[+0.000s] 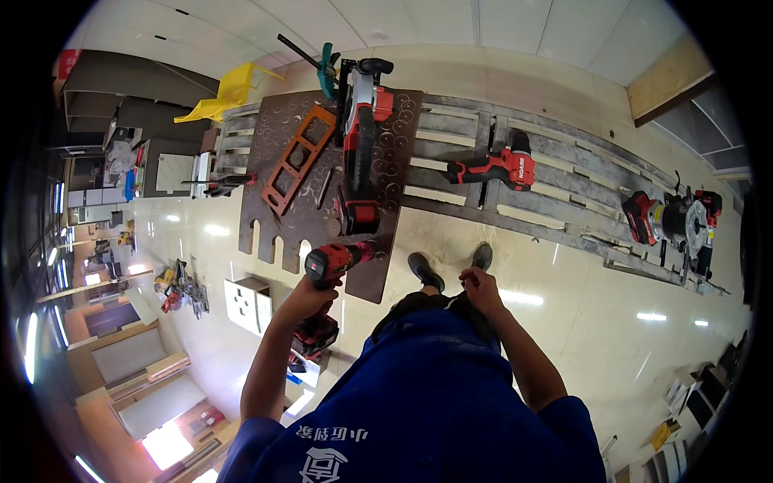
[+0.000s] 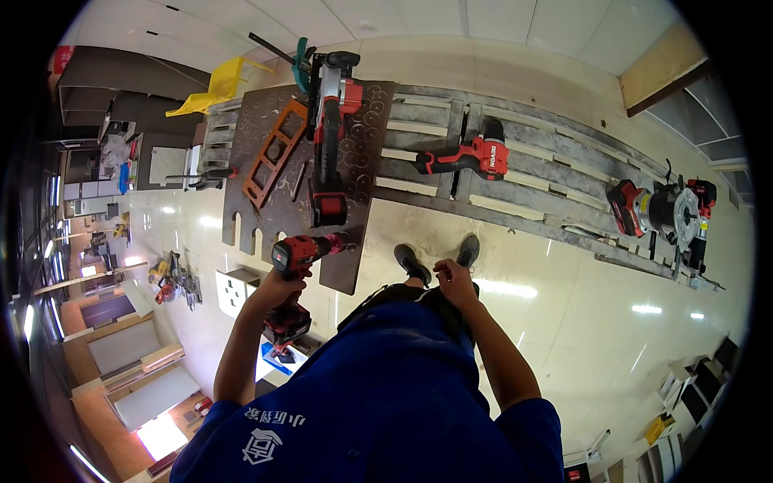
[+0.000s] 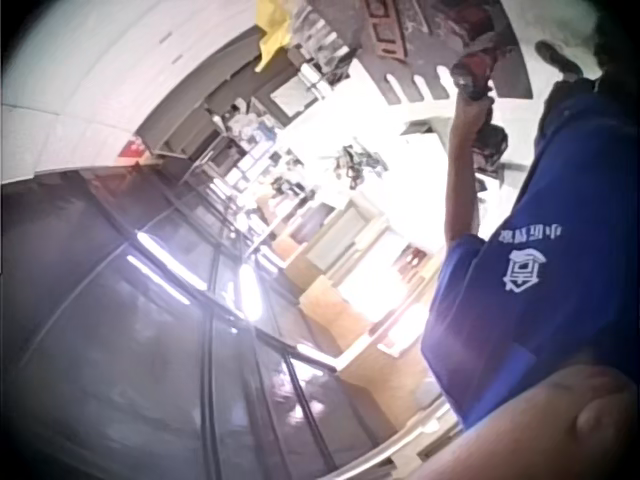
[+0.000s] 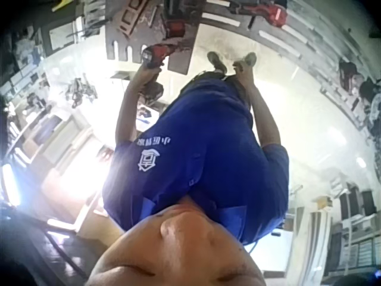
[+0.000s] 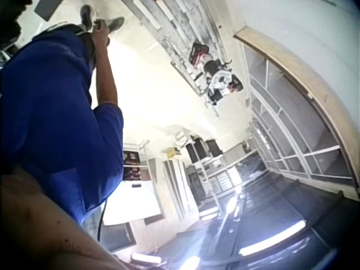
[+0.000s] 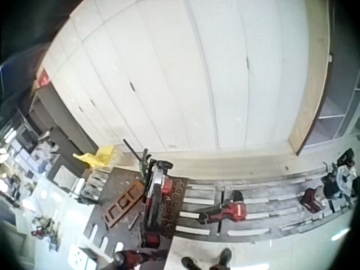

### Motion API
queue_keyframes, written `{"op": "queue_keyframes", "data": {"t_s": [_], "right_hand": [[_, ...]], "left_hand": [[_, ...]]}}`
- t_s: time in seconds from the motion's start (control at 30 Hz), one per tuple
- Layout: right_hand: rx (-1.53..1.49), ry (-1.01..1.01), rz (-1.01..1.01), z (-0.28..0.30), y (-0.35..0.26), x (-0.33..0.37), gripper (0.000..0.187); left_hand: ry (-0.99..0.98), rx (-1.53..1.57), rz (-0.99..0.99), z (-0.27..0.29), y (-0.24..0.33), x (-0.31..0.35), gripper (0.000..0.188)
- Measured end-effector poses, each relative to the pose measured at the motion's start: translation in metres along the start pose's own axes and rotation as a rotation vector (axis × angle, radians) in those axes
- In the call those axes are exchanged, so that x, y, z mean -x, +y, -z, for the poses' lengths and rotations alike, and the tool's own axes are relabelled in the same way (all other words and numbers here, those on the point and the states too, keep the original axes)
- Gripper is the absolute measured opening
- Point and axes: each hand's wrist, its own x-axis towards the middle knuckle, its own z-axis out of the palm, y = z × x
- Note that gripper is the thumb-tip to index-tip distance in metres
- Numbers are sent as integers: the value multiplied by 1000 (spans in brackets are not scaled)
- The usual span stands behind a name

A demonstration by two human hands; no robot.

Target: The person uses a red cordless drill to create holes in a large, patterned board resting on a workbench. The person positions the drill at various marked spots on the board and drills through the material, occasionally adjusting the board's position.

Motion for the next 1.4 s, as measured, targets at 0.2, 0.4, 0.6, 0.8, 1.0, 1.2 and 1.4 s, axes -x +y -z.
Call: {"op": "queue_keyframes", "data": {"t_s": [0.2,0.4,0.6,0.8,1.0,1.2,1.4], "right_hand": [[-25,5,-29,12,-3,-18,14],[-71,11,25,16,-11,-37,16],[-123,4,26,16,-9,-30,16],[-85,44,-48,16,8,-15,15],[-43,32,-60,18,13,-9,16],[-92,55,-66,17,20,-13,15],[-148,63,-61,10,29,-15,14]], "left_hand": [[-10,-16,1,-2,1,0,33],[49,-64,-63,-7,-3,-1,30],[-33,81,44,12,1,-1,27],[-75,128,102,14,10,2,28],[-47,-34,-13,8,-2,0,35],[-32,-106,78,2,-7,13,37],[-77,-24,98,-14,-19,28,36]]}}
